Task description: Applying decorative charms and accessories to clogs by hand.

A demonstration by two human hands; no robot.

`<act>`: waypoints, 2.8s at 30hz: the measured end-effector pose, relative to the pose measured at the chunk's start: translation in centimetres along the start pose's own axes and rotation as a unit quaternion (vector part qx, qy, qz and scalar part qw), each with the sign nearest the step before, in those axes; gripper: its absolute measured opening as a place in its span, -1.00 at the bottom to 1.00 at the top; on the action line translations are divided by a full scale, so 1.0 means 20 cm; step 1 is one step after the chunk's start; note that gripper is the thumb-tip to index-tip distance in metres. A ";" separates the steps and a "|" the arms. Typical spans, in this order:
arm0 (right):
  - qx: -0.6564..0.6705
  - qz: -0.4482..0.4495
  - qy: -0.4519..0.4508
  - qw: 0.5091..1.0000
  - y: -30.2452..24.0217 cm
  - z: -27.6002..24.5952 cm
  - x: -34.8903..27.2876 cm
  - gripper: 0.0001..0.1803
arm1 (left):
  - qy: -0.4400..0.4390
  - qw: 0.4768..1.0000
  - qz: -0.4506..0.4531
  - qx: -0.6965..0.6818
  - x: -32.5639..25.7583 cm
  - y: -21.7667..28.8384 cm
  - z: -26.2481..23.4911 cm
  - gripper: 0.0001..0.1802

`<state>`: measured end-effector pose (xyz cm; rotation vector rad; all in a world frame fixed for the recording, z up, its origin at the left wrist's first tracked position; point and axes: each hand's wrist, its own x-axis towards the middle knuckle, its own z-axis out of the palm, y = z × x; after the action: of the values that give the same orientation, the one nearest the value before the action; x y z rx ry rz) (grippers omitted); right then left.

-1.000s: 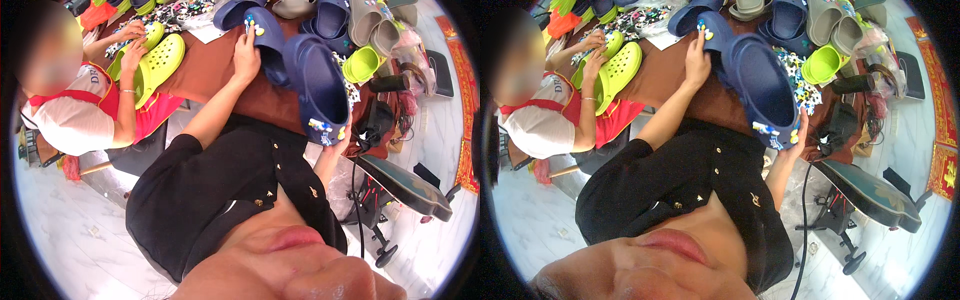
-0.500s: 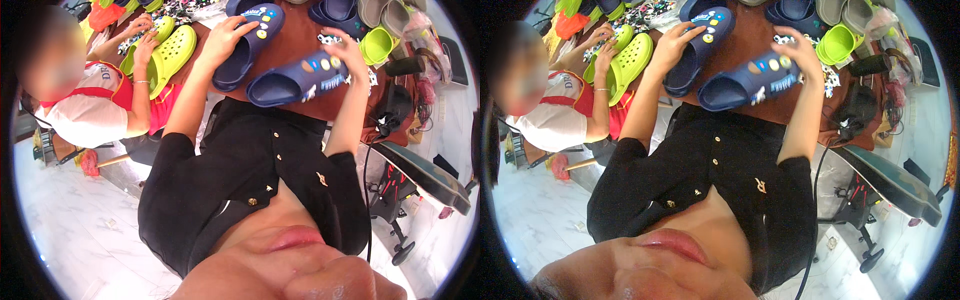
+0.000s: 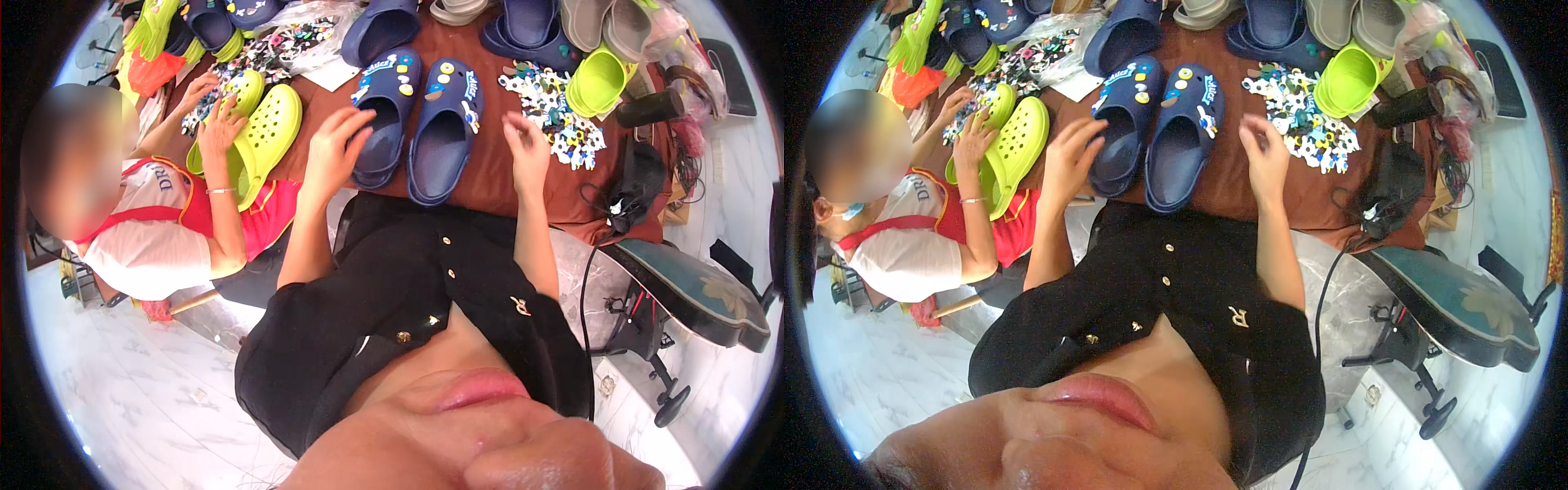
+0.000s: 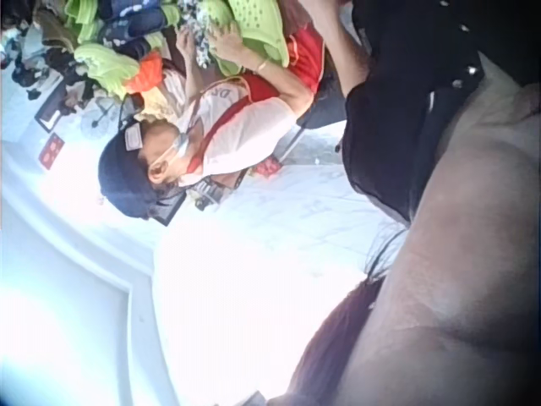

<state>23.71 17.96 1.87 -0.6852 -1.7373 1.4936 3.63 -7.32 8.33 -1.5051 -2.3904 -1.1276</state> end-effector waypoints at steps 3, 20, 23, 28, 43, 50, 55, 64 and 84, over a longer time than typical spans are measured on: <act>0.000 0.025 0.018 1.000 0.00 -0.04 -0.18 -0.78 | -0.095 0.994 -0.016 -0.042 -0.03 0.08 0.03 -0.61; -0.081 -0.030 0.004 0.996 0.11 0.06 -0.19 -0.76 | -0.109 0.992 0.006 0.058 0.04 0.24 0.42 -0.68; -0.134 -0.025 -0.035 0.990 -0.03 0.08 -0.17 -0.61 | -0.121 0.991 0.017 0.046 0.04 0.28 0.41 -0.69; -0.129 -0.022 -0.037 0.991 -0.04 0.06 -0.17 -0.60 | -0.143 0.988 0.041 0.031 0.02 0.26 0.38 -0.67; -0.111 -0.036 0.135 0.984 0.05 -0.17 -0.32 -0.80 | 0.026 0.993 -0.027 -0.114 0.07 0.14 0.10 -0.89; -0.090 -0.040 0.153 0.983 0.06 -0.18 -0.34 -0.81 | 0.095 0.989 -0.097 -0.052 0.15 -0.09 0.07 -0.75; -0.089 -0.050 0.156 0.983 0.06 -0.19 -0.30 -0.83 | 0.100 0.965 -0.206 -0.127 0.20 -0.28 0.16 -0.62; -0.125 -0.062 0.127 0.982 0.07 -0.16 -0.18 -0.79 | 0.163 0.959 -0.220 -0.078 0.21 -0.50 0.44 -0.67; -0.282 -0.165 0.068 0.942 0.07 0.02 -0.03 -0.77 | 0.127 0.977 -0.167 -0.040 0.19 -0.52 0.49 -0.72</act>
<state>23.71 17.50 0.38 -0.7101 -2.0644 0.6997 -4.06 -0.76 -2.58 -0.9243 -2.4979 -1.3990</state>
